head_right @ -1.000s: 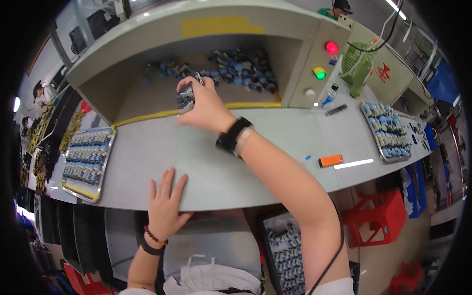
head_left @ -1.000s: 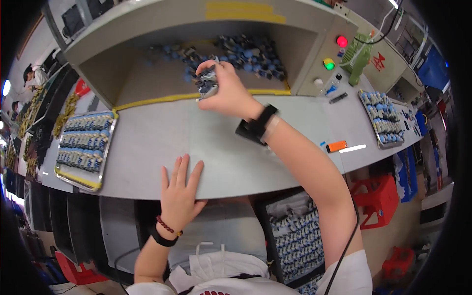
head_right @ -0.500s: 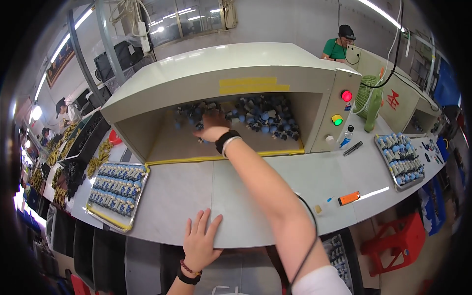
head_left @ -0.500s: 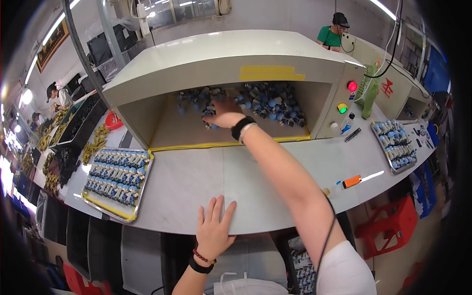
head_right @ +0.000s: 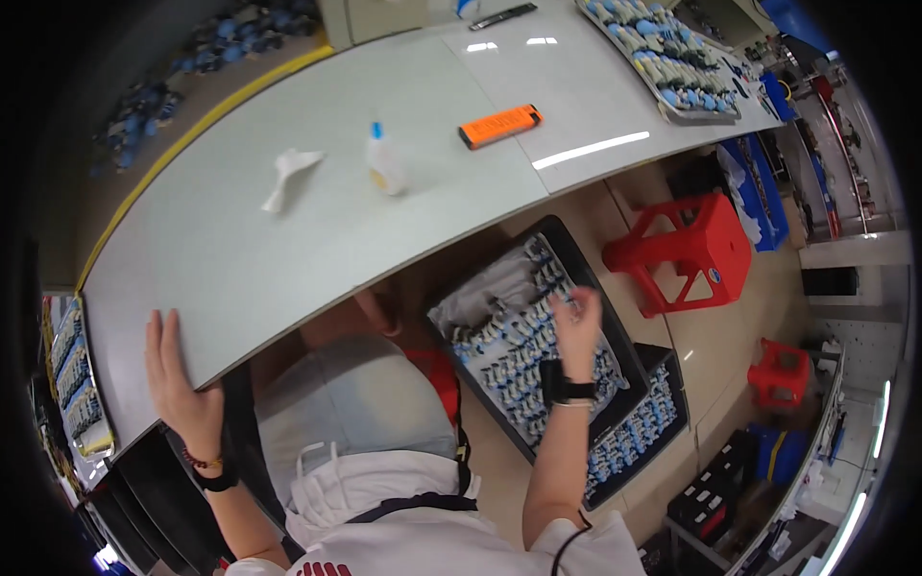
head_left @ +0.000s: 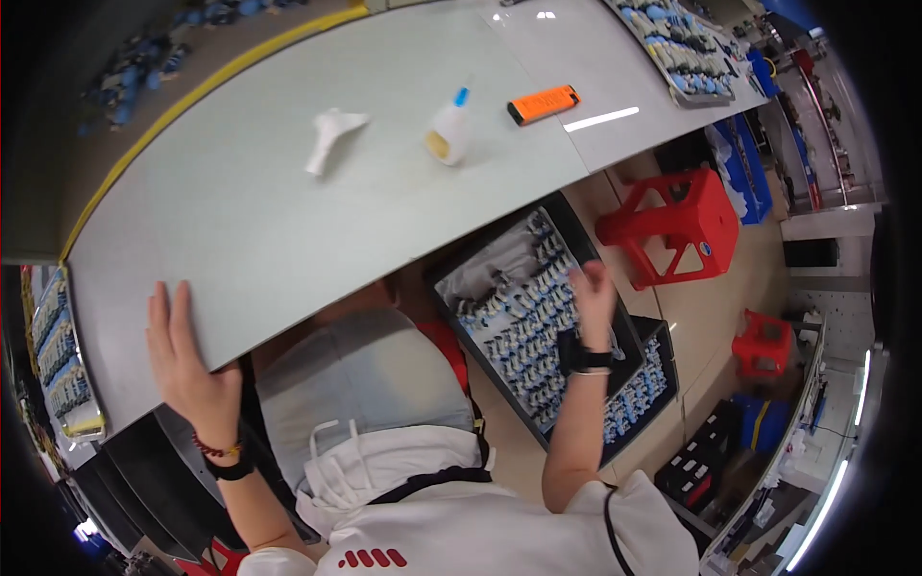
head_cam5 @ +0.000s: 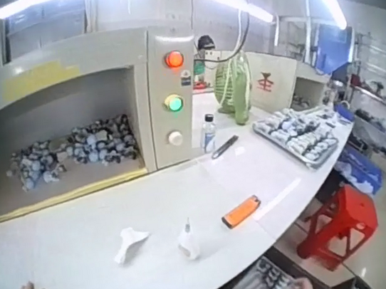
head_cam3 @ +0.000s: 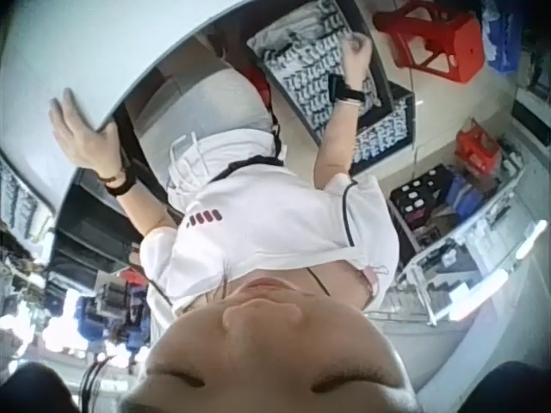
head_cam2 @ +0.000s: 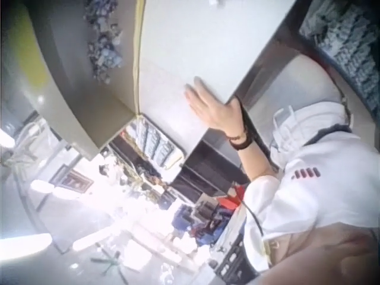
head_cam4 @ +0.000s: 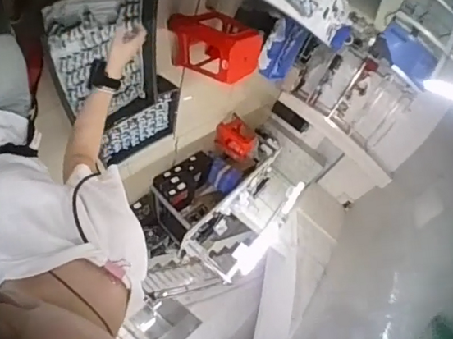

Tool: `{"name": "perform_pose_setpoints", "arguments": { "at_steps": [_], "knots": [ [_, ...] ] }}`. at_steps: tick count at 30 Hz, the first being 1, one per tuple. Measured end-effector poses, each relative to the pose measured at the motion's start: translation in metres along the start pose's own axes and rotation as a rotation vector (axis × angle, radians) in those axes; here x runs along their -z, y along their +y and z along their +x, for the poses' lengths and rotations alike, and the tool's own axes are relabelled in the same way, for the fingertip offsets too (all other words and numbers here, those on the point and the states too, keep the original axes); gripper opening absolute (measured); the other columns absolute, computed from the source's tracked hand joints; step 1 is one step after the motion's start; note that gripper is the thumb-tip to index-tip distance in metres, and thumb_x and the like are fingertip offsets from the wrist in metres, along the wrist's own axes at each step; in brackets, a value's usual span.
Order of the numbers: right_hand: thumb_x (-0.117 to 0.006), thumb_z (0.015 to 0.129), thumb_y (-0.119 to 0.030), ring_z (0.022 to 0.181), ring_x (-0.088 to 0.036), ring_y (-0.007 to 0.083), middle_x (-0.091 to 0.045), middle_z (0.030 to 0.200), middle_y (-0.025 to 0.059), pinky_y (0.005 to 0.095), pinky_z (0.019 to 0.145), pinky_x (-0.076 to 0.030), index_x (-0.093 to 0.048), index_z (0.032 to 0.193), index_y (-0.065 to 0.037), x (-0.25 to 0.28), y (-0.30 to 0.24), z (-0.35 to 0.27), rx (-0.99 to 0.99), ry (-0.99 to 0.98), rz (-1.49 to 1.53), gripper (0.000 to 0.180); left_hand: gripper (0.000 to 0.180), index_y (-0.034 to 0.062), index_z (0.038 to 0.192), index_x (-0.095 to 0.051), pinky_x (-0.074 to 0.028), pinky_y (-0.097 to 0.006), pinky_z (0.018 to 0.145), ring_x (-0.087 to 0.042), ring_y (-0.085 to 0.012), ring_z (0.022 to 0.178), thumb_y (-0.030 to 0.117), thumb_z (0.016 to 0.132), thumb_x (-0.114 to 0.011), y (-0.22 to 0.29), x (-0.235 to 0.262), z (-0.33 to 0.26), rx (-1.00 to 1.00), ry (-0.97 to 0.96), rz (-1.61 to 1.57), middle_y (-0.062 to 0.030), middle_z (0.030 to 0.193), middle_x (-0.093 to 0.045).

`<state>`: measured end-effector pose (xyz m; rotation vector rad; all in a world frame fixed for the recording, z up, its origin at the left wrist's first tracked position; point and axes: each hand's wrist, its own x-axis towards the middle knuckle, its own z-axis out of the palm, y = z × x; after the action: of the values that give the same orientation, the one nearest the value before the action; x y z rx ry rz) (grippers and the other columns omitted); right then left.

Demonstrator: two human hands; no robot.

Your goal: The person is assembling small figurines by applying glue to the components and using a lighter to finish plastic parts.

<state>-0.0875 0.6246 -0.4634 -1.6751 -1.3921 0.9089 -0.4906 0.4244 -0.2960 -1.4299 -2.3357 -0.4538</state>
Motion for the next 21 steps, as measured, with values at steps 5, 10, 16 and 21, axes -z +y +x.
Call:
{"name": "perform_pose_setpoints", "arguments": {
  "at_steps": [5, 10, 16, 21],
  "knots": [
    [-0.081, 0.045, -0.041, 0.111, -0.033, 0.0460, -0.013, 0.128, 0.0325, 0.0420, 0.097, -0.028, -0.019, 0.131, -0.001, -0.072, 0.174, -0.059, -0.126, -0.339, -0.528, 0.113, 0.065, 0.0043, 0.119, -0.047, -0.033, -0.039, 0.096, -0.039, -0.0340, 0.118, -0.011, 0.056, -0.050, 0.002, -0.006, -0.008, 0.016, -0.054, 0.026, -0.0156, 0.125, -0.044],
    [-0.079, 0.047, -0.043, 0.117, -0.029, 0.0480, -0.004, 0.134, 0.0315, 0.0432, 0.096, -0.032, -0.011, 0.136, -0.007, -0.138, 0.236, -0.055, -0.128, -0.572, -0.672, 0.118, 0.066, 0.0036, 0.120, -0.046, -0.033, -0.039, 0.096, -0.039, -0.0331, 0.119, -0.011, 0.055, -0.052, 0.001, -0.006, -0.009, 0.021, -0.071, 0.014, -0.0160, 0.127, -0.043],
    [-0.067, 0.055, -0.058, 0.123, -0.029, 0.0369, -0.014, 0.141, 0.0165, 0.0411, 0.103, -0.021, -0.007, 0.138, -0.011, -0.189, 0.231, -0.050, -0.522, -0.624, -1.042, 0.113, 0.065, 0.0024, 0.120, -0.046, -0.034, -0.039, 0.095, -0.041, -0.0340, 0.118, -0.008, 0.057, -0.055, -0.001, -0.007, -0.005, 0.001, -0.071, 0.016, -0.0175, 0.127, -0.043],
    [-0.070, 0.053, -0.052, 0.114, -0.032, 0.0408, -0.009, 0.138, 0.0199, 0.0399, 0.102, -0.022, -0.030, 0.131, -0.011, -0.189, 0.214, -0.063, -0.447, -0.457, -0.798, 0.097, 0.068, 0.0031, 0.122, -0.044, -0.032, -0.038, 0.097, -0.041, -0.0326, 0.118, -0.011, 0.056, -0.050, -0.007, -0.005, -0.009, 0.008, -0.071, 0.031, -0.0168, 0.128, -0.042]
  ]
}}
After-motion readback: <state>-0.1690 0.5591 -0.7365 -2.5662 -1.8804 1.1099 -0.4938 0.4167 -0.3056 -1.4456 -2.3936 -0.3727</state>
